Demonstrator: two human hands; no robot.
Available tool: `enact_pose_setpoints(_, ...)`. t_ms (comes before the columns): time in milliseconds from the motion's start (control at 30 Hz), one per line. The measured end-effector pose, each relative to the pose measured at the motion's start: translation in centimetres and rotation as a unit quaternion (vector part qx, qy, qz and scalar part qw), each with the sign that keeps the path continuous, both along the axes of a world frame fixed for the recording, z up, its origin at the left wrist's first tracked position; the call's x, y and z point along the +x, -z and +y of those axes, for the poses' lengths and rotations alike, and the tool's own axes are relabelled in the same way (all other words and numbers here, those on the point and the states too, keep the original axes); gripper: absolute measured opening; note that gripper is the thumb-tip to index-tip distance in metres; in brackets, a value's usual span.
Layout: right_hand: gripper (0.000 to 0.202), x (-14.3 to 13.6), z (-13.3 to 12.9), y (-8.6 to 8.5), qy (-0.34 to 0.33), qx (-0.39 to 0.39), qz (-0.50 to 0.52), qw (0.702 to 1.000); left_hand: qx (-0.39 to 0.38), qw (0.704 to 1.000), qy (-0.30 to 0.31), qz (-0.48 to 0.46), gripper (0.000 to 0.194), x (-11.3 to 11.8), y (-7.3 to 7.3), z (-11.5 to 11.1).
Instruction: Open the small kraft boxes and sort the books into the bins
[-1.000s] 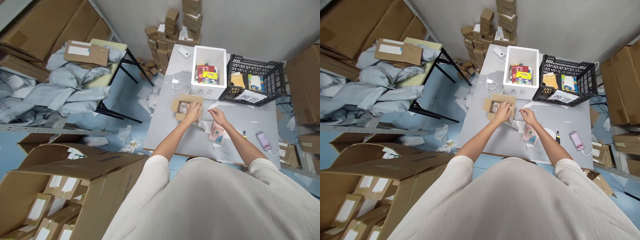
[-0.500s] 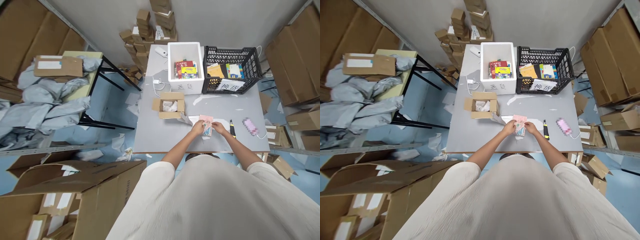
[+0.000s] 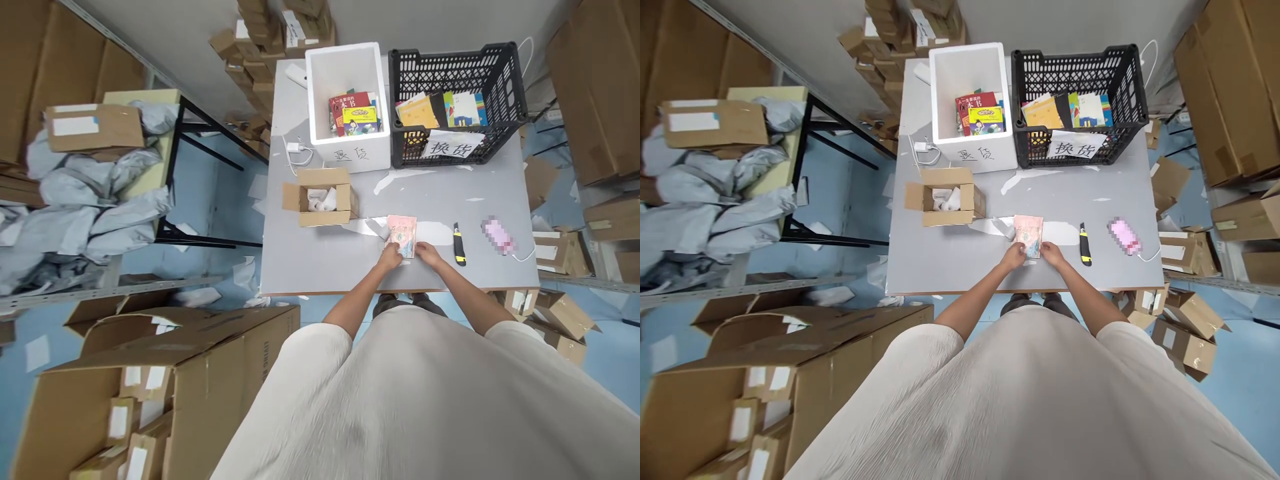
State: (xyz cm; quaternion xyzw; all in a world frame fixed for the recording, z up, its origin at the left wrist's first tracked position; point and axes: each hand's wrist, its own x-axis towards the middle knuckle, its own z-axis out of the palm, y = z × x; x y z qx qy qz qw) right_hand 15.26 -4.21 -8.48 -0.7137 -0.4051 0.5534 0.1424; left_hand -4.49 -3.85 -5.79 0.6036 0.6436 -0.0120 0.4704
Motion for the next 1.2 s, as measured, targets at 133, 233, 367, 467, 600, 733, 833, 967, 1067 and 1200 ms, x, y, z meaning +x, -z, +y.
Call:
enact_pose_setpoints(133,0.049,0.0,-0.2,0.4,0.063,-0.041,0.035,0.997,-0.008,1.0,0.007,-0.03,0.044,1.0,-0.2,-0.9)
enact_pose_setpoints(233,0.041,-0.5,-0.2,0.8,0.092,-0.061,0.06,0.992,0.001,1.0,0.001,-0.027,0.042,1.2,-0.4,-1.1)
enact_pose_setpoints(367,0.029,-1.5,0.1,1.5,0.083,-0.054,0.062,0.993,0.014,1.0,-0.011,-0.021,0.039,0.9,-0.3,-1.2)
enact_pose_setpoints(467,0.026,-2.4,0.5,2.0,0.068,-0.034,0.025,0.997,0.019,0.999,-0.022,-0.032,0.04,0.5,-0.2,-1.5)
enact_pose_setpoints(600,0.023,-2.7,1.0,2.1,0.068,-0.001,-0.007,0.998,0.031,0.996,-0.037,-0.078,0.044,0.3,0.3,-2.0)
enact_pose_setpoints(733,0.021,-0.5,1.7,0.9,0.083,0.045,-0.047,0.994,0.045,0.995,-0.026,-0.086,0.042,0.2,0.9,-1.7)
enact_pose_setpoints(833,0.025,2.6,2.5,-0.9,0.059,0.095,-0.113,0.987,0.069,0.994,-0.015,-0.082,0.041,0.2,1.1,-0.9)
enact_pose_setpoints(967,0.034,6.4,3.9,-3.7,-0.022,0.15,-0.191,0.97,0.122,0.987,-0.022,-0.106,0.042,0.0,0.7,0.3)
enact_pose_setpoints(1067,0.039,7.9,5.5,-5.4,-0.116,0.161,-0.215,0.956,0.167,0.978,-0.03,-0.124,0.042,0.1,0.2,1.3)
enact_pose_setpoints(1200,0.038,7.2,7.1,-6.6,-0.265,0.14,-0.244,0.922,0.202,0.972,-0.042,-0.114,0.045,0.3,-0.3,2.1)
